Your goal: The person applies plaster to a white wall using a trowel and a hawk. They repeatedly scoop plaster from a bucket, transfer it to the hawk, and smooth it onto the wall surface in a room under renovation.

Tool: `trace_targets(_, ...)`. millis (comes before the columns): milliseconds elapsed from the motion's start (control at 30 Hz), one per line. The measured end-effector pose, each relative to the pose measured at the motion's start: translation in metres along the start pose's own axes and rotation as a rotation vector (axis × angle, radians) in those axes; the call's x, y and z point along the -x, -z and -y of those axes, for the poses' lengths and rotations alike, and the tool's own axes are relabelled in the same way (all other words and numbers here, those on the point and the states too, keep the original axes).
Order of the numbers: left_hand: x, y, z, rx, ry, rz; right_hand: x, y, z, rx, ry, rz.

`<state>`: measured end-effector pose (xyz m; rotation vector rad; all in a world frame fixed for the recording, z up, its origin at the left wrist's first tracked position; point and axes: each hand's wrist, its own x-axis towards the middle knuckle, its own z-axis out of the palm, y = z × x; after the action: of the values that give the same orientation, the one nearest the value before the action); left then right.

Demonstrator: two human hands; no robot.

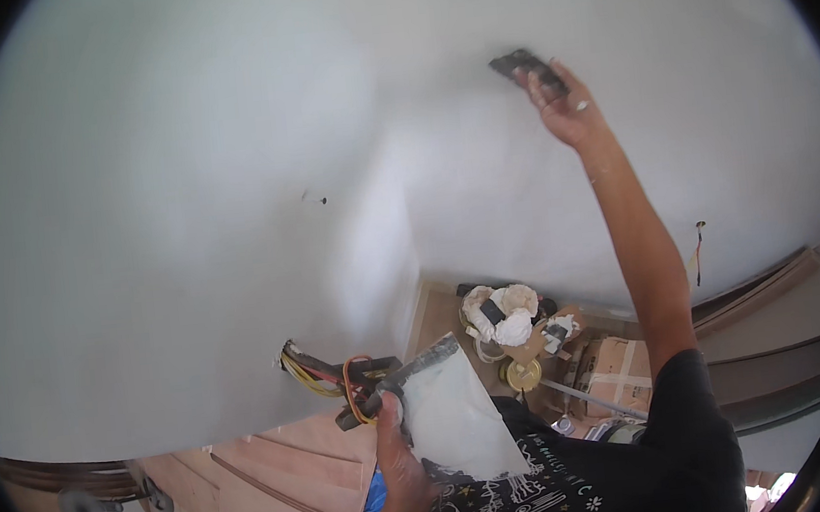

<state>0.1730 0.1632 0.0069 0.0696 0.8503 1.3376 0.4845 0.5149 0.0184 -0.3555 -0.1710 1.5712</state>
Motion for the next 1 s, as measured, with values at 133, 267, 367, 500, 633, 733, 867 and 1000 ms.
trace_targets(133, 0.0, -0.007, -0.002, 0.028, 0.01, -0.027, 0.046, -0.016, 0.025, 0.316, 0.27, 0.24)
trace_targets(267, -0.005, -0.006, -0.002, 0.03, 0.061, -0.064, 0.09, 0.049, -0.007, 0.372, 0.326, 0.034)
trace_targets(367, -0.01, -0.006, 0.0, 0.011, 0.079, -0.015, 0.076, 0.178, -0.033, 0.227, 0.161, -0.154)
trace_targets(500, -0.019, 0.003, 0.008, -0.012, 0.078, -0.059, 0.042, 0.276, -0.086, 0.235, -0.001, -0.319)
trace_targets(633, -0.016, 0.001, 0.005, -0.028, 0.052, -0.149, 0.021, 0.321, -0.117, 0.234, -0.069, -0.42)
trace_targets(733, -0.016, -0.007, 0.002, -0.021, 0.05, -0.178, -0.006, 0.353, -0.116, 0.262, 0.024, -0.445)
trace_targets(867, -0.018, 0.004, -0.001, 0.023, 0.068, -0.124, -0.023, 0.313, -0.088, 0.269, -0.092, -0.406)
trace_targets(1000, -0.019, 0.002, -0.004, 0.027, 0.086, -0.071, -0.003, 0.216, -0.051, 0.35, -0.068, -0.34)
